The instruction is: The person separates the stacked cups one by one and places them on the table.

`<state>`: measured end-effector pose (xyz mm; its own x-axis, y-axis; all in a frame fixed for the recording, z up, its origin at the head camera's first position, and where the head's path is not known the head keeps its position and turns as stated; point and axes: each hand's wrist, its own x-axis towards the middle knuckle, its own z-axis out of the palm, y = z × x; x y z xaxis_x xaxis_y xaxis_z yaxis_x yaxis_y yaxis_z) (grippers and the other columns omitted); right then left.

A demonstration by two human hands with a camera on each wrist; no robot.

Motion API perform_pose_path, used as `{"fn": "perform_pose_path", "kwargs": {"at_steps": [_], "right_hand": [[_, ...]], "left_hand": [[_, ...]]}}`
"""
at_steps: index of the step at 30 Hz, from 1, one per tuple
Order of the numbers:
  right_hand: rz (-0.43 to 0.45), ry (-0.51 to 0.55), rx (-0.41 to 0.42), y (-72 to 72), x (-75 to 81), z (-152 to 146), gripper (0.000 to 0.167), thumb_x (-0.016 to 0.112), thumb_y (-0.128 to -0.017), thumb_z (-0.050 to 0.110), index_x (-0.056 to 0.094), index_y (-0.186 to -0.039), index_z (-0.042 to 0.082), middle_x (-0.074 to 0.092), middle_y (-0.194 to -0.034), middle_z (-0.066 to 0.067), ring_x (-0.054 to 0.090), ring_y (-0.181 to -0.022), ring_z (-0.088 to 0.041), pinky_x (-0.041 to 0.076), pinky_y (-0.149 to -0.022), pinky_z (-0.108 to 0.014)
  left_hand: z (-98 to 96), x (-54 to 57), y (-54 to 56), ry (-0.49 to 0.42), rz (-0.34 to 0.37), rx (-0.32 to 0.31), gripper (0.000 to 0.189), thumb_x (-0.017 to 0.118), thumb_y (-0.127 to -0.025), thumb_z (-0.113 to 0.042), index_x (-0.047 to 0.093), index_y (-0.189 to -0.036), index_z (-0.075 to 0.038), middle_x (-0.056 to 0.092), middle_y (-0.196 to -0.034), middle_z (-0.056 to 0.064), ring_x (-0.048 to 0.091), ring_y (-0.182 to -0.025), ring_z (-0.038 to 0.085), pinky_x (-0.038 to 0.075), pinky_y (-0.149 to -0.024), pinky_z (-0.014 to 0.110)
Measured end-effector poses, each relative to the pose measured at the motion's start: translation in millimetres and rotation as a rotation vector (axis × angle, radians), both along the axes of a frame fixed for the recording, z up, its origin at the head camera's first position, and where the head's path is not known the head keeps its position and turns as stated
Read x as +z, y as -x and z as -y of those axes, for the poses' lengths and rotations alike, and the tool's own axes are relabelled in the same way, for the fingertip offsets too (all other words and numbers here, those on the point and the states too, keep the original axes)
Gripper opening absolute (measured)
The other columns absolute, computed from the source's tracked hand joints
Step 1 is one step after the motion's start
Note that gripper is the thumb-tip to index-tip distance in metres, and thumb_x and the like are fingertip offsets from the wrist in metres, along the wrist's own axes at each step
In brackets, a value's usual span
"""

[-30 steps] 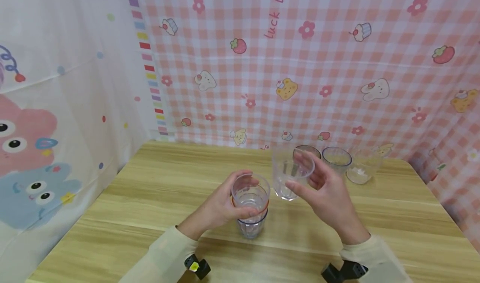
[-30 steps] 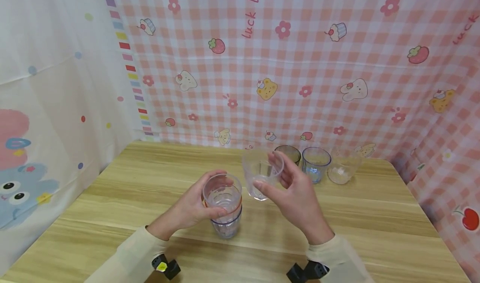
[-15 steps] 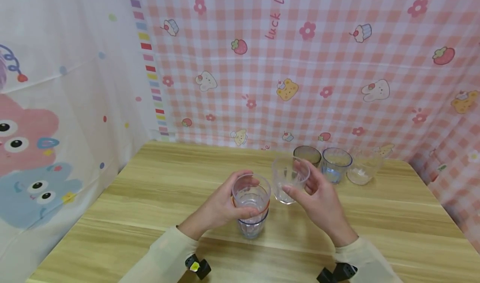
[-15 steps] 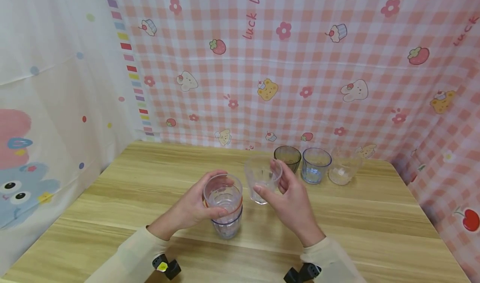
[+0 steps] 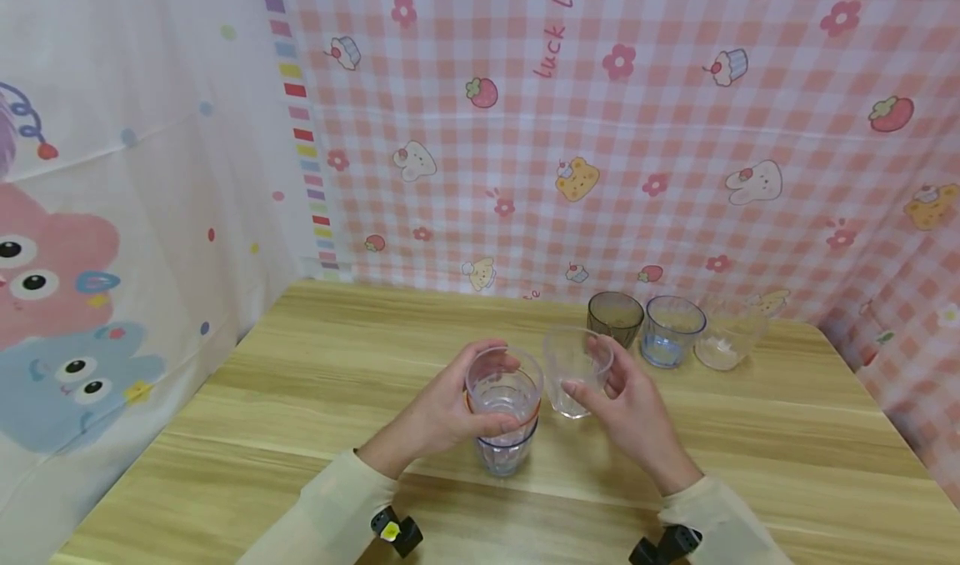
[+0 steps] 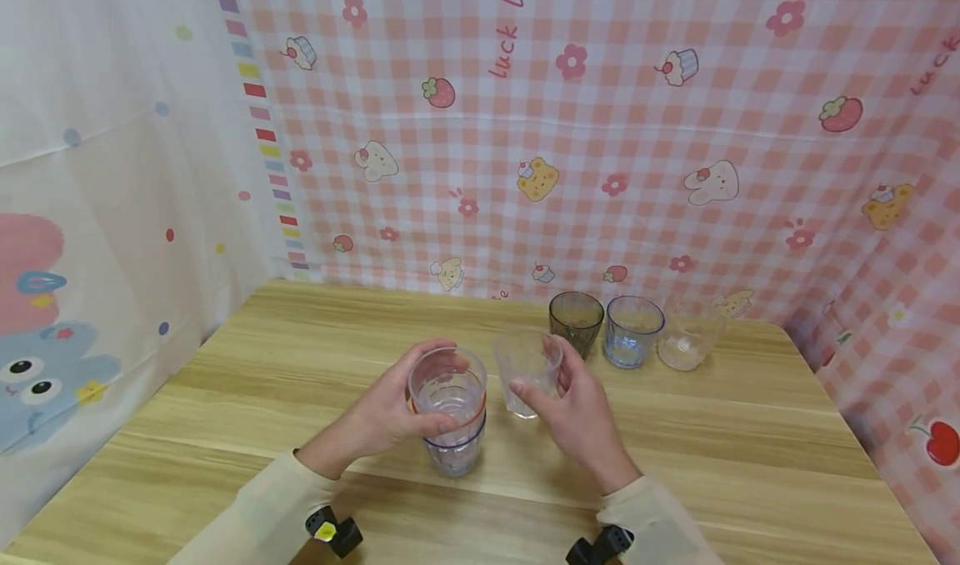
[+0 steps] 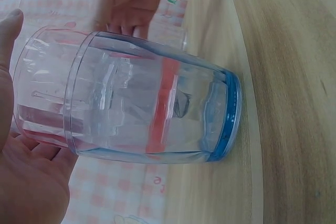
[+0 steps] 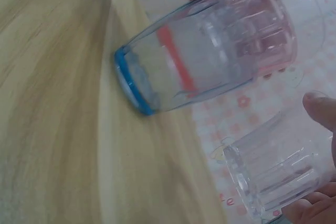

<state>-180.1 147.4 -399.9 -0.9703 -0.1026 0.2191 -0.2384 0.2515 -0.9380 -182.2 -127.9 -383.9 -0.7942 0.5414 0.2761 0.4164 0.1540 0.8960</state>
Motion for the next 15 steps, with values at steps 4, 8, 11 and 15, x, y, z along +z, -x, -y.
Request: {"fn": "perform_pose_path", "kwargs": {"at_steps": [4,8,11,15], "right_hand": [[0.035,-0.032,0.006,3.4,-6.3,-0.1,0.078,0.079,-0.099,0.011,0.035,-0.162,-0.004,0.036,-0.171,-0.028,0.037,-0.158,-0.044,0.037,-0.124,-0.044],[0.074,-0.059,0.002,5.3,-12.0,-0.1,0.08,0.078,-0.1,0.012,0.032,-0.163,-0.004,0.031,-0.173,-0.028,0.035,-0.159,-0.045,0.035,-0.127,-0.048],[0.111,-0.065,-0.002,5.7,-15.7,0.3,0.081,0.077,-0.101,0.013,0.029,-0.165,-0.002,0.026,-0.176,-0.026,0.034,-0.16,-0.045,0.036,-0.127,-0.049],[0.148,-0.069,-0.001,6.8,-21.7,1.3,0.083,0.075,-0.103,0.014,0.025,-0.167,0.002,0.02,-0.178,-0.024,0.035,-0.16,-0.044,0.04,-0.125,-0.048]], "left_hand": [[0.3,0.2,-0.4,0.0,0.003,0.003,0.087,0.09,-0.089,-0.016,0.037,-0.156,-0.002,0.061,-0.151,0.02,0.057,-0.145,0.037,0.045,-0.118,0.027],[0.2,0.2,-0.6,0.0,0.0,0.002,0.086,0.09,-0.089,-0.015,0.037,-0.157,-0.002,0.06,-0.151,0.021,0.056,-0.145,0.037,0.044,-0.117,0.023],[0.1,0.5,-0.7,0.0,0.003,0.002,0.087,0.09,-0.09,-0.016,0.037,-0.157,-0.002,0.06,-0.152,0.021,0.056,-0.145,0.037,0.044,-0.116,0.021],[-0.5,0.7,-0.7,0.004,0.01,0.004,0.087,0.09,-0.09,-0.017,0.037,-0.157,-0.002,0.06,-0.152,0.02,0.056,-0.146,0.037,0.045,-0.119,0.027]]}}
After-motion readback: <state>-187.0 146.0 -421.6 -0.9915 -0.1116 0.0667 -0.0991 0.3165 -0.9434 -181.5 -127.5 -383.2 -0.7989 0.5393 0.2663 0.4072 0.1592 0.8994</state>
